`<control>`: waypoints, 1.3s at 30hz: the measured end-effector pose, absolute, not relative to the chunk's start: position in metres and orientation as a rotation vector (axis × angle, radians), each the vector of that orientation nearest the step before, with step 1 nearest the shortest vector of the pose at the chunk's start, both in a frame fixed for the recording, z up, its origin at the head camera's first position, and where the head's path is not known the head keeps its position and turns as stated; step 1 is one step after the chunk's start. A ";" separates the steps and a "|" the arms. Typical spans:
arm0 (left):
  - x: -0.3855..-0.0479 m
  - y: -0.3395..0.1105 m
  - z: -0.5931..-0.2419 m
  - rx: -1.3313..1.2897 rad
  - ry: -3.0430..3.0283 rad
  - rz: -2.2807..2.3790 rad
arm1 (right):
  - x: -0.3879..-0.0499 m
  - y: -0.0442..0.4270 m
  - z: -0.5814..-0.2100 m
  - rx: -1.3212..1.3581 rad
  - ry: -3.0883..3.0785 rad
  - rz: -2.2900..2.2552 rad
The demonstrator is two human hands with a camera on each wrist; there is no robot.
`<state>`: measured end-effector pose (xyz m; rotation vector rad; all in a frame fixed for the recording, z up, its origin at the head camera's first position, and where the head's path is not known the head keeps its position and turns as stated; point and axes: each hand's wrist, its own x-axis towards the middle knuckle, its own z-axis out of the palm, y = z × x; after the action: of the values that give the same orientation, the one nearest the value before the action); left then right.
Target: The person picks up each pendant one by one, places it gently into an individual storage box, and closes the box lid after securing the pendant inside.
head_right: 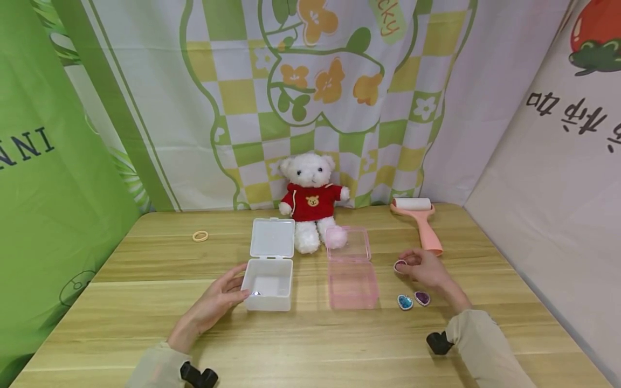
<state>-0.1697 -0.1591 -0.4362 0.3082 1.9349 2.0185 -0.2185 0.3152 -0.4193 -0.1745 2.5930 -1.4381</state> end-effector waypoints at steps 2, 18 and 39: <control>-0.170 -0.159 -0.436 0.310 1.936 2.016 | -0.219 0.314 -0.418 -0.174 2.585 -1.470; -0.170 -0.158 -0.437 0.299 1.959 2.009 | -0.220 0.296 -0.399 -0.198 2.548 -1.604; -0.172 -0.158 -0.441 0.274 1.946 2.017 | -0.225 0.250 -0.377 -0.271 2.384 -1.792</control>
<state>-0.1719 -0.1577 -0.4409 0.2744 1.9464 2.0174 -0.2248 0.2499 -0.3766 -0.2710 2.3843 -1.7923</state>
